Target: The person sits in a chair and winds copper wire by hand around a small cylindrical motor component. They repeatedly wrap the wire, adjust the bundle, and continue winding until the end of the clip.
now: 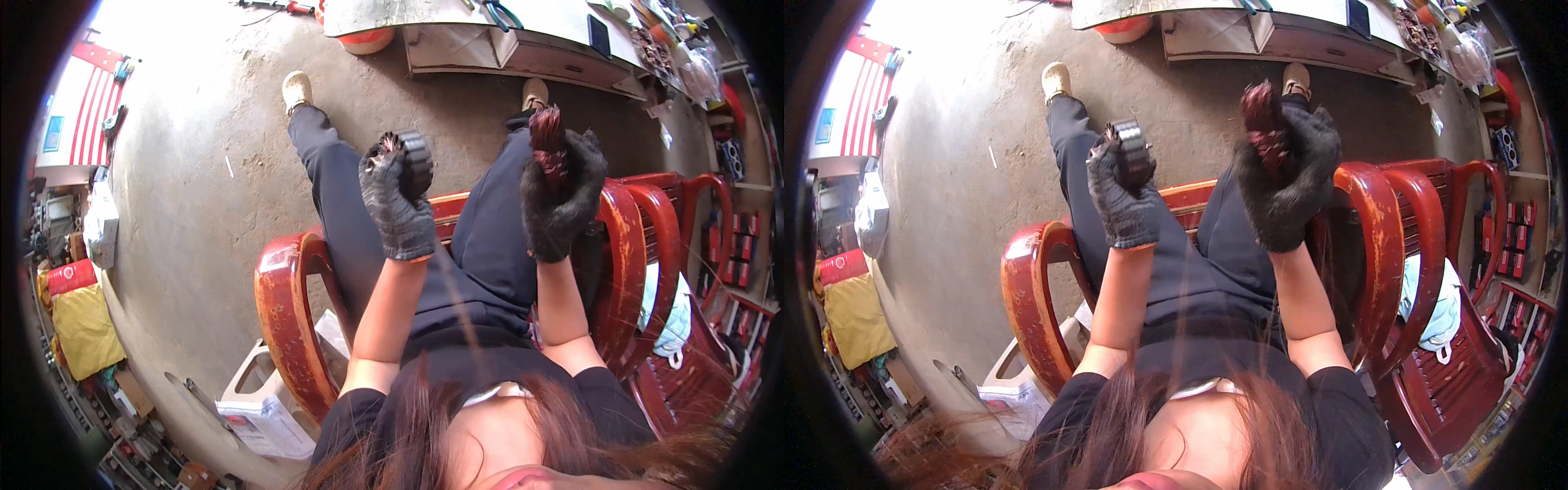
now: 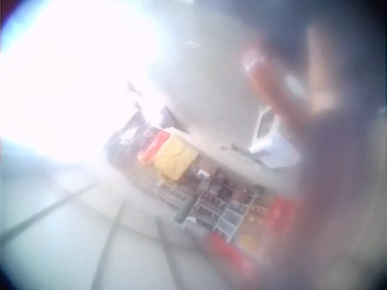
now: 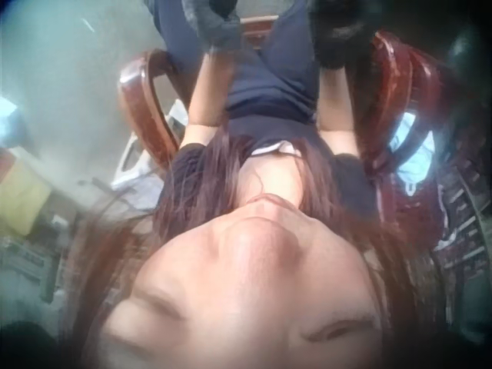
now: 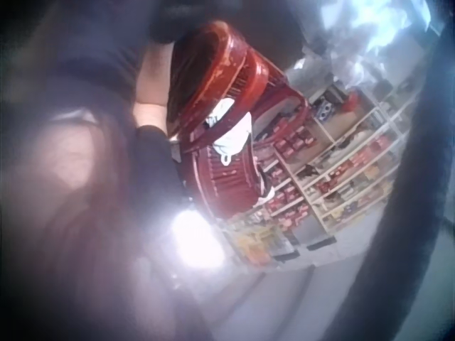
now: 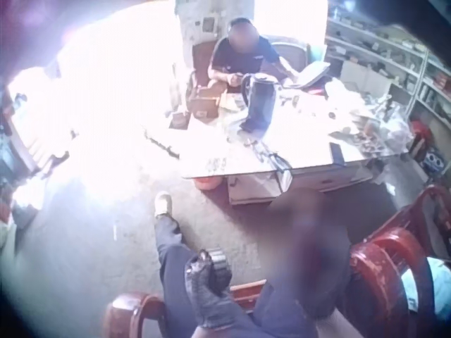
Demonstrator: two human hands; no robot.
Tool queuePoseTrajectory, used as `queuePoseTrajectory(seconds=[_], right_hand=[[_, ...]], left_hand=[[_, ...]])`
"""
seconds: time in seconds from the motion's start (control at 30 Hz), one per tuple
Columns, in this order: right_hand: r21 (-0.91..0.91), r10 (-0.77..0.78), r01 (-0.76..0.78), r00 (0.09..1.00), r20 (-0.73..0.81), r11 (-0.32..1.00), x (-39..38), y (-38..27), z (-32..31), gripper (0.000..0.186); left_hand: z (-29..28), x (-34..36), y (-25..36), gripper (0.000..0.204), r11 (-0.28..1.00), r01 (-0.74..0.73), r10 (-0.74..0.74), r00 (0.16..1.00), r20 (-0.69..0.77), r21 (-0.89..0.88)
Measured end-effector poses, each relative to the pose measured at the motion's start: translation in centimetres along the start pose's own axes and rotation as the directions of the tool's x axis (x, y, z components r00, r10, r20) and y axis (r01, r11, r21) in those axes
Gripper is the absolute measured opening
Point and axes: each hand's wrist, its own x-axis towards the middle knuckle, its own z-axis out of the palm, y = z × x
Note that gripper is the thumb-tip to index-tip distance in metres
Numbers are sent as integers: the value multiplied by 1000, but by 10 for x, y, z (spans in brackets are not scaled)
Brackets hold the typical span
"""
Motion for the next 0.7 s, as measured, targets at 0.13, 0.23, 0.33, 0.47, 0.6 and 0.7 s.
queuePoseTrajectory(seconds=[0.13, 0.23, 0.33, 0.47, 0.6, 0.7], right_hand=[[-164, -50, 53, 998, 27, 985, 16, 21, -1, 41], [-198, -87, 97, 994, 59, 975, 20, 25, -3, 42], [-189, -126, 138, 989, 74, 972, 23, 30, -1, 43], [-199, -183, 197, 979, 88, 960, 28, 28, 3, 46], [-187, -234, 246, 968, 87, 951, 28, 26, 11, 46], [-129, -231, 250, 962, 144, 960, 32, 14, 7, 43]], left_hand=[[-2, -10, 31, 37, 966, 252, -217, 912, 347, -60], [-1, -19, 44, 56, 947, 308, -314, 840, 443, 89], [3, -31, 53, 77, 914, 325, -399, 822, 407, 241], [9, -44, 52, 87, 911, 169, -344, 814, 467, 376], [39, -62, 60, 66, 836, 175, -457, 745, 486, 519], [43, -53, 60, 69, 734, -297, -320, 642, 697, 611]])
